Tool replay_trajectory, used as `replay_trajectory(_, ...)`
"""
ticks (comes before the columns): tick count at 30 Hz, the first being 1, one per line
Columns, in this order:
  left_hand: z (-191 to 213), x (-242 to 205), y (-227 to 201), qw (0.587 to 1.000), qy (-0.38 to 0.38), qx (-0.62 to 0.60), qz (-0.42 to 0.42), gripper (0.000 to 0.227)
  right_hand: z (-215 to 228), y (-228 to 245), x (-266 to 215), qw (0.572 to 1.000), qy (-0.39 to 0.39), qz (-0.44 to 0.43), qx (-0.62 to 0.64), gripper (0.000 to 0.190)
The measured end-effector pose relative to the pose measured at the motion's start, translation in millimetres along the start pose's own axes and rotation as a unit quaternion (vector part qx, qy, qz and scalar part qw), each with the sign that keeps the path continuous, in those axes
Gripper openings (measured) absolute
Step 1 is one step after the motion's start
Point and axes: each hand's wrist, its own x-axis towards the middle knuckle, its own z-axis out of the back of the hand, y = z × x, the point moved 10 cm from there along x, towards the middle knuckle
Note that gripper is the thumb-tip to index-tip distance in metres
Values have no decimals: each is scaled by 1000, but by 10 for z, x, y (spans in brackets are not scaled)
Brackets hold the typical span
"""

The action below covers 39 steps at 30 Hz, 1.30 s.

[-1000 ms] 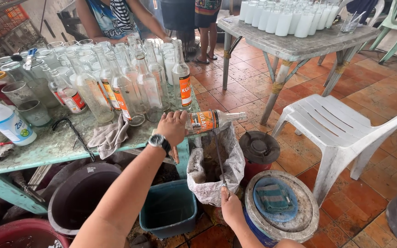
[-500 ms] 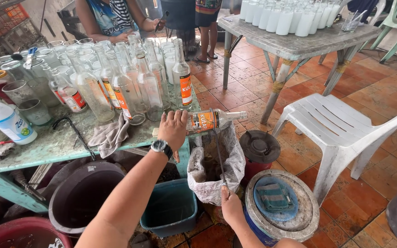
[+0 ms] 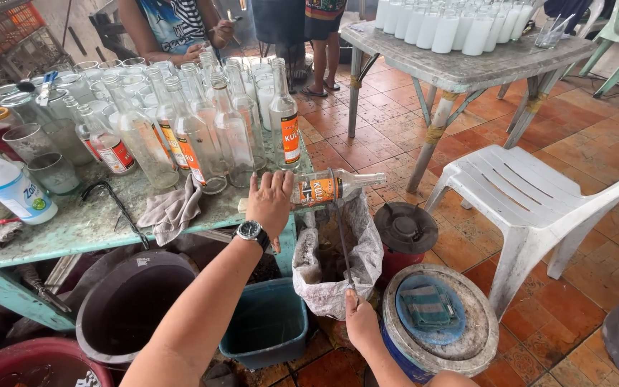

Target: Cleaning and processing glass bottles by dipping them in water, scrubbing the interior, and wiping them clean.

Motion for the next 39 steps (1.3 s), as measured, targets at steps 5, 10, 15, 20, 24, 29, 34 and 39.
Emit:
replay_trajectory(5,-306,244,140,985,129,-115,-8,61,45,69,-55,1000,-1,-1,0,58)
replay_trajectory(10,-137,67,60,984,149,-99,9,63,32,60,-80,1000,1,-5,8,56)
replay_trajectory(15,23,-19,19,1000,-16,2,13,80,11,46,-38,1000,6,-3,13,56)
replay_trajectory(20,-182,223,145,989,107,-105,1,67,38,95,-74,1000,4,-10,3,53)
replay_trajectory(24,-40,135,138,985,111,-135,4,57,29,84,-84,1000,5,-5,17,56)
replay_trajectory(29,102,-36,21,999,-31,-19,21,74,15,59,-42,1000,3,-2,16,57)
replay_trajectory(34,57,138,122,997,-25,-70,-1,73,30,90,-89,1000,6,-9,13,55)
replay_trajectory(39,-316,277,182,956,242,-166,10,70,52,128,-153,999,14,-30,13,54)
